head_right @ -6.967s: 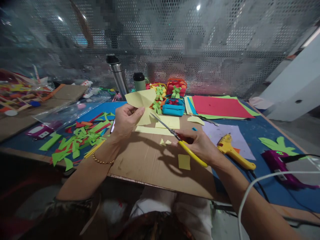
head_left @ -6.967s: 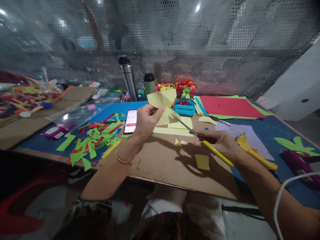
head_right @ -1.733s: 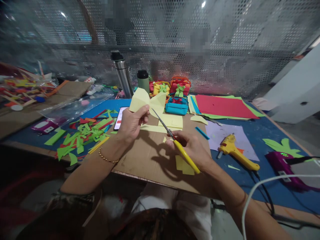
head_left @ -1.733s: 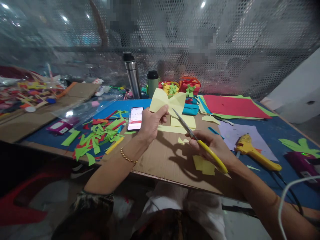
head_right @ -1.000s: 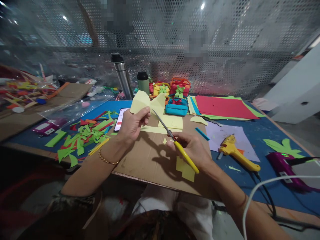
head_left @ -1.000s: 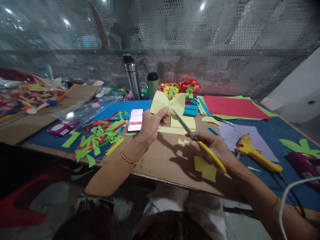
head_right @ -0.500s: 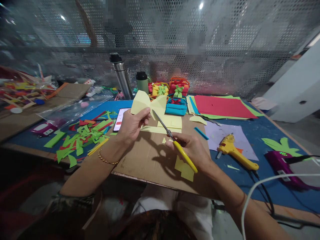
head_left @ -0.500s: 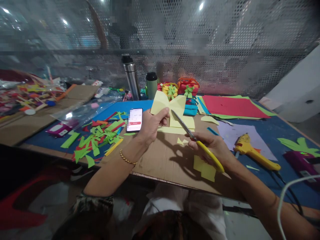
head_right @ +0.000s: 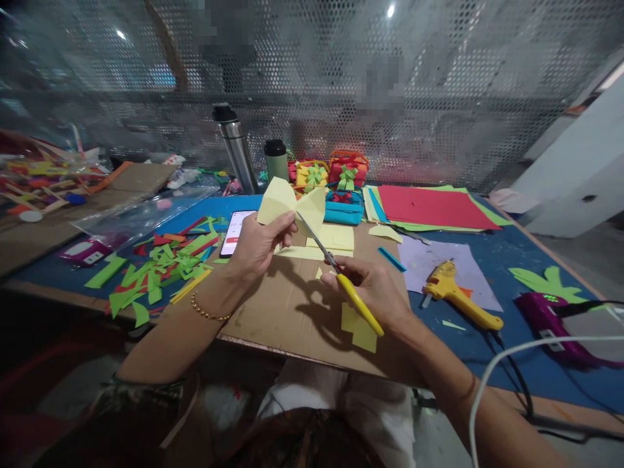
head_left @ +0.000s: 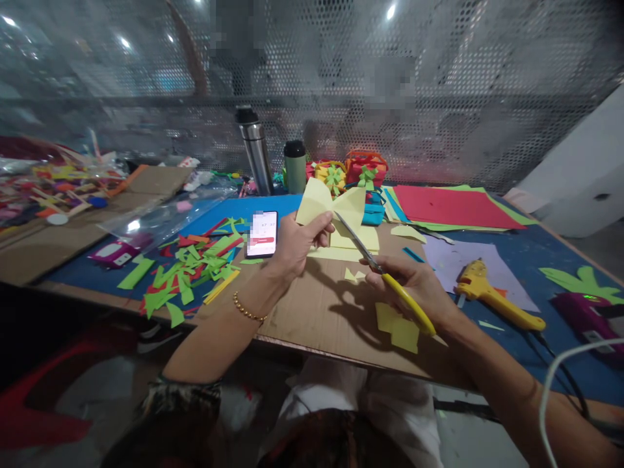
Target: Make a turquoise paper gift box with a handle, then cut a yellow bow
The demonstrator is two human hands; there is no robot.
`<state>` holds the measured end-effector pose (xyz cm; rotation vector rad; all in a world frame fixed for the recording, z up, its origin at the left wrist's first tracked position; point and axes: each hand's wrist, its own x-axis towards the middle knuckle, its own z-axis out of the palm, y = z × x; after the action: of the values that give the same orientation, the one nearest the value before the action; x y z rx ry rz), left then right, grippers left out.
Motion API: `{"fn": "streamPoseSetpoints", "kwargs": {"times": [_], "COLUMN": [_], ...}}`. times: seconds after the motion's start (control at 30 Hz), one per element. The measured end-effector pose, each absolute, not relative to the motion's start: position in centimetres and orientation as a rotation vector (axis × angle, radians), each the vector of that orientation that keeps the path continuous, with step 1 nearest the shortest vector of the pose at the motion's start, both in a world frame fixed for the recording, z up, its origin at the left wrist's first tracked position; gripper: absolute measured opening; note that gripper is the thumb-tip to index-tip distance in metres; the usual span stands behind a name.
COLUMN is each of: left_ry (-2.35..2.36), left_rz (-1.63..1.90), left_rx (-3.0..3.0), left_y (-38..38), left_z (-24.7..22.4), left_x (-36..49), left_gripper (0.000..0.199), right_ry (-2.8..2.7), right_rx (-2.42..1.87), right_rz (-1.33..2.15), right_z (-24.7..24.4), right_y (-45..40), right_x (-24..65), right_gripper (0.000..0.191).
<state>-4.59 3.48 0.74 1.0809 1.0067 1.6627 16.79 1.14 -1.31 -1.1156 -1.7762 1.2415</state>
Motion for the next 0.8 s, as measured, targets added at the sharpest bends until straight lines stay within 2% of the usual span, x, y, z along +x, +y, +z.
{"fn": "streamPoseSetpoints", "kwargs": {"times": [0.27,0.8], "left_ry": [0.998,1.062], "left_rz": [1.658,1.666], "left_rx": [1.083,1.168], "left_y": [3.39,3.56], "left_z": [0.81,0.39], "left_x": [-4.67,-4.58], "left_gripper": [0.023,0.017], "right_ry": [-1.778,-1.787], "right_rx": [-1.127,-1.141], "right_rz": [1.318,1.230], "right_z": [-1.14,-1.35], "right_y": [0.87,0.80], "right_x": [16.81,16.51], "right_gripper": [0.060,0.057]}}
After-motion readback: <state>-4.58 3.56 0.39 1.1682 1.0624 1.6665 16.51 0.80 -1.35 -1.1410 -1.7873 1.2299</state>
